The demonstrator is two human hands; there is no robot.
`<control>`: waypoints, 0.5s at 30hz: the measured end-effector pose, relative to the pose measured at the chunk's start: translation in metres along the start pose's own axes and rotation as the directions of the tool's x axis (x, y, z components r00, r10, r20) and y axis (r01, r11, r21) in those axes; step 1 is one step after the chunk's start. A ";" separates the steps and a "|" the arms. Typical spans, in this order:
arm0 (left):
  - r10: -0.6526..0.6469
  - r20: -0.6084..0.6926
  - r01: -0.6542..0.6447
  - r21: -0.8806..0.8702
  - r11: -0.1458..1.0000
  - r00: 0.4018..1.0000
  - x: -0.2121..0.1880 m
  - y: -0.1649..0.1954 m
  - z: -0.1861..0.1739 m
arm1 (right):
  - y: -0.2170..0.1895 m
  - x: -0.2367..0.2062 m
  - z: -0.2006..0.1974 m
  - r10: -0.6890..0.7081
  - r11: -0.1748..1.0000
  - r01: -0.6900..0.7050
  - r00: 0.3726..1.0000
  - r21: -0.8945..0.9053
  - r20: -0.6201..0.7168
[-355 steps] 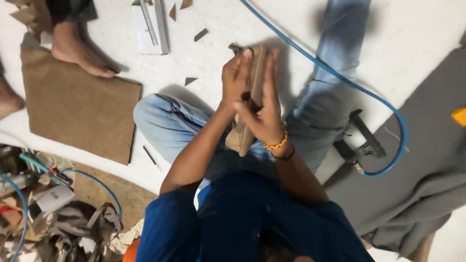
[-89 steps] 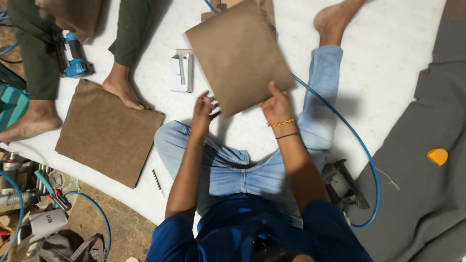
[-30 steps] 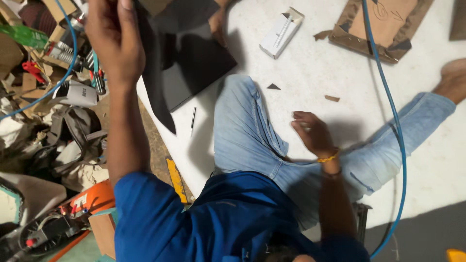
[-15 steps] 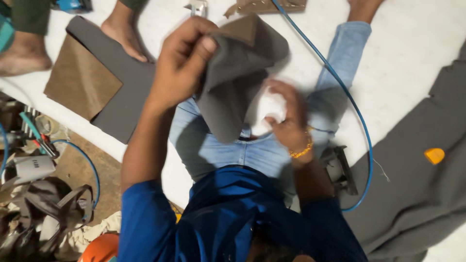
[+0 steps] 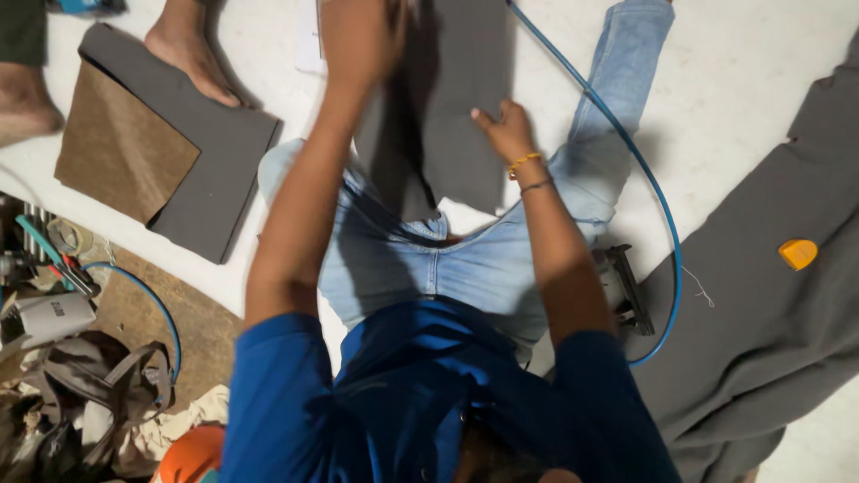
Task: The person sits on the floor and covers a flat wooden board with brown fabric, folding the fabric edges over the board and driving staples with a pneumatic nail gun. They press and smooth the fabric, reposition the board, and staple along multiple edges.
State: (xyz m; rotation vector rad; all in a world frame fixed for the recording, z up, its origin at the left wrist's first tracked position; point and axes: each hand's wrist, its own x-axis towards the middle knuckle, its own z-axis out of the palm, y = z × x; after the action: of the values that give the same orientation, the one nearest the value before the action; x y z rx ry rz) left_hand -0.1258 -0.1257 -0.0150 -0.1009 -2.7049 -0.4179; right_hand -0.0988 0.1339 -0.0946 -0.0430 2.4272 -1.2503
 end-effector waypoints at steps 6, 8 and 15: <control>-0.597 0.331 0.596 0.116 0.795 0.731 -0.148 0.057 0.054 | 0.013 0.006 0.000 0.176 0.973 -0.219 0.912 -0.078 -0.369; -0.696 0.383 0.720 0.105 0.686 0.608 -0.168 0.062 0.055 | 0.007 0.001 -0.003 0.232 0.952 -0.279 0.928 -0.130 -0.290; -0.584 0.273 0.645 -0.336 0.687 0.765 -0.134 0.053 0.049 | -0.006 -0.007 -0.013 0.328 0.912 -0.390 0.879 -0.127 -0.346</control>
State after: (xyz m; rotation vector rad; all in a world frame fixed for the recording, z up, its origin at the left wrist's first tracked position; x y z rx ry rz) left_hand -0.0147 -0.0615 -0.0970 0.7245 -2.6743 -1.2283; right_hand -0.0977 0.1420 -0.0810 0.5766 2.6554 -0.9028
